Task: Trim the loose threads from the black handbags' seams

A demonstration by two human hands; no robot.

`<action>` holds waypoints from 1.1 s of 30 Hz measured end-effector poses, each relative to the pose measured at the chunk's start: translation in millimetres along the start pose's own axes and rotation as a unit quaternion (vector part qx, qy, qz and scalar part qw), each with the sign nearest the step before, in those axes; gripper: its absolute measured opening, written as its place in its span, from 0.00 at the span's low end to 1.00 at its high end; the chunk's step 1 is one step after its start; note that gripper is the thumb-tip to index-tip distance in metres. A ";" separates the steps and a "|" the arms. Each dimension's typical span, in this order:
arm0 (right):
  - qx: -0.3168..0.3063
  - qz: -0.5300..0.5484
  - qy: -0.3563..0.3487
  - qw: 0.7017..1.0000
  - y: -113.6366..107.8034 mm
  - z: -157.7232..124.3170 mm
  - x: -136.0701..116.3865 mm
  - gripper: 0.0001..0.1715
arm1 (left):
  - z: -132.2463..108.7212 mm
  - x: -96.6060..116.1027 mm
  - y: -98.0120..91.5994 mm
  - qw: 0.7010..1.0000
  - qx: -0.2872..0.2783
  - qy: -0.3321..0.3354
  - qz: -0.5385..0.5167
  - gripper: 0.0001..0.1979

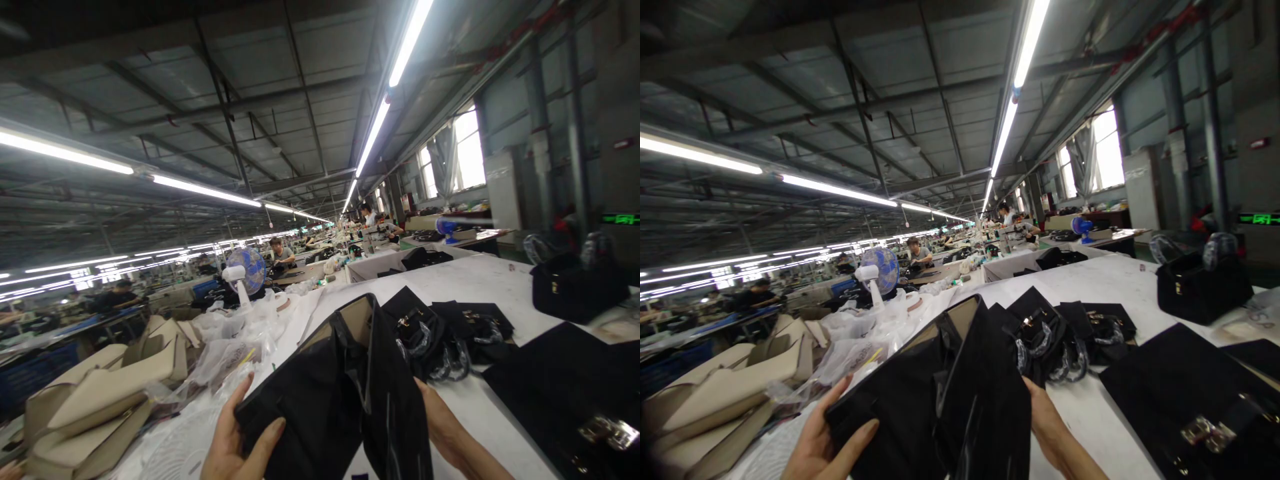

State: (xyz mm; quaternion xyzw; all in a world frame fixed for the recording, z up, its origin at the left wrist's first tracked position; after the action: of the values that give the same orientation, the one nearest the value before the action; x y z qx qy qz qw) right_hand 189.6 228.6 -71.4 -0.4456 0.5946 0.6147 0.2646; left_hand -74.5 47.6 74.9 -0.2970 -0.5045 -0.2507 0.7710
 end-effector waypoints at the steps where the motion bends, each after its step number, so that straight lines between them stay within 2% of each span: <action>1: 0.016 -0.020 0.009 1.000 -10.8 4.1 3.2 0.13 | 0.4 3.3 -3.3 0.999 -0.020 0.004 0.041 0.46; 3: 0.065 -0.050 0.022 0.996 -36.8 11.5 7.8 0.13 | -1.6 -1.1 -3.0 0.990 -0.068 0.022 0.123 0.40; 6: 0.153 -0.070 -0.008 0.986 -70.3 19.7 2.8 0.15 | -11.2 -30.3 8.8 0.975 -0.118 0.051 0.182 0.29; 9: 0.184 -0.088 -0.070 0.976 -73.9 22.7 -19.0 0.19 | -21.7 -65.1 20.8 0.974 -0.146 0.027 0.171 0.26; 11: 0.186 -0.104 -0.130 0.968 -59.3 18.9 -43.4 0.22 | -24.5 -75.8 25.2 0.973 -0.159 0.014 0.167 0.25; 14: 0.171 -0.133 -0.224 0.950 -21.8 1.2 -83.6 0.22 | -19.7 -72.8 24.9 0.972 -0.139 0.009 0.187 0.24; 16: 0.128 -0.170 -0.270 0.939 9.3 -15.6 -104.8 0.19 | -14.0 -64.5 23.6 0.969 -0.115 0.032 0.215 0.23; 18: 0.041 -0.277 -0.325 0.903 45.0 -33.5 -119.2 0.15 | -9.0 -56.6 23.0 0.966 -0.090 0.064 0.232 0.21; 21: -0.104 -0.388 -0.326 0.856 87.6 -49.7 -119.1 0.12 | -2.3 -50.8 22.6 0.967 -0.061 0.088 0.230 0.18; 24: -0.186 -0.510 -0.299 0.785 112.2 -50.9 -107.8 0.11 | 7.7 -50.4 24.6 0.968 -0.067 0.086 0.228 0.15; 26: -0.201 -0.592 -0.275 0.730 120.2 -45.6 -99.8 0.10 | 16.4 -50.4 25.7 0.968 -0.070 0.084 0.225 0.14; 28: -0.200 -0.646 -0.252 0.693 124.4 -39.3 -94.2 0.09 | 24.9 -50.9 26.5 0.971 -0.071 0.080 0.216 0.13; 33: -0.184 -0.707 -0.215 0.648 132.5 -28.1 -88.3 0.11 | 33.2 -56.8 29.4 0.975 -0.095 0.074 0.186 0.12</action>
State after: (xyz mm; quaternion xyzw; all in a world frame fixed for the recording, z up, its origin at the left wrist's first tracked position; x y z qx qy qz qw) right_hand 123.7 199.2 73.3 -0.6261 -0.1002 0.4163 0.6516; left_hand -95.9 96.7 26.7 -0.4385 -0.3561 -0.1710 0.8073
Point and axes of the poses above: each hand's wrist, its own z-axis towards the middle knuckle, its own y-axis out of the palm, x = y × z, the point moved 5 cm from there along z, towards the middle knuckle, and after that the axes turned 6 degrees about z, right-handed, at the moved point
